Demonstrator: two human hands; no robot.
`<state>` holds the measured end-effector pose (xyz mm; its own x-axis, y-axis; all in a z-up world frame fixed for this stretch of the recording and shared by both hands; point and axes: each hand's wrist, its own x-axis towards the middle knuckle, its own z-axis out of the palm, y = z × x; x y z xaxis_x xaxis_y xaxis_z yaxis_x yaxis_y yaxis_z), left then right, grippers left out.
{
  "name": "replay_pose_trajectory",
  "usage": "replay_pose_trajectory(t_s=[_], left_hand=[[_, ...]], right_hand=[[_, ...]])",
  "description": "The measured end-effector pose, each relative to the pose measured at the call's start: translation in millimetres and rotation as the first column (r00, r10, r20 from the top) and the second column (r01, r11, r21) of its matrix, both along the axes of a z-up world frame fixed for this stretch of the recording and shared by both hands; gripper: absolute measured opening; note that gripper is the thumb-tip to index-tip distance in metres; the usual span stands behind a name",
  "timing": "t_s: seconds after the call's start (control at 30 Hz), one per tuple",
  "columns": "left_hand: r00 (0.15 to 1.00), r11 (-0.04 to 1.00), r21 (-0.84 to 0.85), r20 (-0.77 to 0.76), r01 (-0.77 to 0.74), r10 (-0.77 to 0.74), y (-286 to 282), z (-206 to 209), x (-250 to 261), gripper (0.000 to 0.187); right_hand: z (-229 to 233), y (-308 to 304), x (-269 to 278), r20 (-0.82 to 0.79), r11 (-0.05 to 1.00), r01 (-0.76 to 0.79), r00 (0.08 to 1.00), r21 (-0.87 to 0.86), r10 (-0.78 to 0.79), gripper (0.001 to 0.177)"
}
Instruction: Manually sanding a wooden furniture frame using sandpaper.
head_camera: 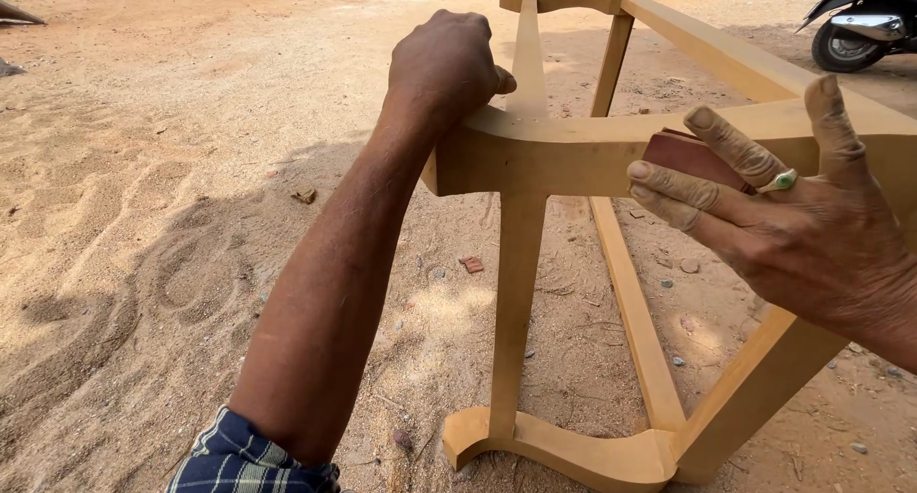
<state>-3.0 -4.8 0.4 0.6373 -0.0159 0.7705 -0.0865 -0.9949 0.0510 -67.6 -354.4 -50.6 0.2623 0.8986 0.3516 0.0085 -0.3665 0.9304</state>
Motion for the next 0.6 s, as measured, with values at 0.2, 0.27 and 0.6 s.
replay_pose_trajectory(t_s=[0.2, 0.27, 0.6], left_hand=[[1.000, 1.000, 0.005, -0.019, -0.007, 0.007, 7.0, -3.8, 4.4, 0.050], [1.000, 1.000, -0.006, -0.010, 0.004, -0.004, 8.7, -5.7, 5.6, 0.050], [1.000, 1.000, -0.010, -0.002, -0.002, 0.002, 2.2, -1.3, -0.9, 0.048]], right_hand=[[-6.1, 80.5, 5.5, 0.009, 0.988, -0.148, 0.989, 0.051, 0.148, 0.032], [-3.9, 78.1, 2.2, 0.094, 0.980, -0.194, 0.977, 0.046, 0.189, 0.034], [-11.3, 17.5, 6.0, -0.141, 0.999, -0.007, 0.990, 0.054, 0.015, 0.038]])
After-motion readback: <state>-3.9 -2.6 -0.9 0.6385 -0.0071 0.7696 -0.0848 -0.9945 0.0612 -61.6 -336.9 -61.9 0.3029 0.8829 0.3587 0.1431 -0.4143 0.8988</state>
